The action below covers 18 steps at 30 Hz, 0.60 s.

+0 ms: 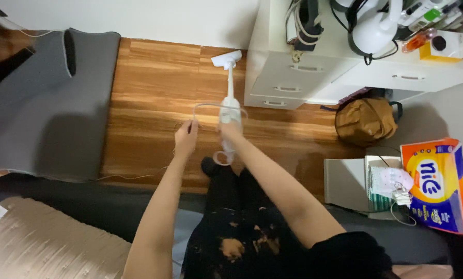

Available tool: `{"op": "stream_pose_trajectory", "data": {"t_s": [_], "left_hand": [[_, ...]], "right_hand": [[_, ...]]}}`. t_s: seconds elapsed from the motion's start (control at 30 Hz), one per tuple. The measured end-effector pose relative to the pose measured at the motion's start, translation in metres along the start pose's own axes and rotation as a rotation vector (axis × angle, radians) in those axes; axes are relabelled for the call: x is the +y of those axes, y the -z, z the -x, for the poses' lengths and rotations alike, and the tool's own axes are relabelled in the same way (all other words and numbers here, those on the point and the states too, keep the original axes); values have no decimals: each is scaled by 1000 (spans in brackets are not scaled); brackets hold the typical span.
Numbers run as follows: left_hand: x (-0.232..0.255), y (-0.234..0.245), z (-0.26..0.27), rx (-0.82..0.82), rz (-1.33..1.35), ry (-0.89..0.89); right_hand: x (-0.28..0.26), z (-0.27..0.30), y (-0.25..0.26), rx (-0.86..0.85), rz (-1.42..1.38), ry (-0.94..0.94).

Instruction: Vacuum the floor and move a rug in a bedroom.

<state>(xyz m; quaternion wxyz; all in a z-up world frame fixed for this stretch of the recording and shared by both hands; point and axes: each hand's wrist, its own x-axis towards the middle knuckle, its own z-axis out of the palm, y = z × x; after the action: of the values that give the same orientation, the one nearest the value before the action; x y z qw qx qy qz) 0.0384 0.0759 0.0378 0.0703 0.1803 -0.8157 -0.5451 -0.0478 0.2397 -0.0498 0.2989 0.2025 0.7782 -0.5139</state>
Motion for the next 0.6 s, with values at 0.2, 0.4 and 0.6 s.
{"op": "stream_pose_trajectory", "data": {"t_s": [0.2,0.4,0.6], "left_hand": [[-52,60,-4,211,104,-110],[-51,120,29,181,273,117],[-45,94,32,221,130,61]], "right_hand": [[-14,81,-118,-297,-508,-148],[-44,124,-134,-172,69,204],[66,-25,-104,-27,938,762]]}}
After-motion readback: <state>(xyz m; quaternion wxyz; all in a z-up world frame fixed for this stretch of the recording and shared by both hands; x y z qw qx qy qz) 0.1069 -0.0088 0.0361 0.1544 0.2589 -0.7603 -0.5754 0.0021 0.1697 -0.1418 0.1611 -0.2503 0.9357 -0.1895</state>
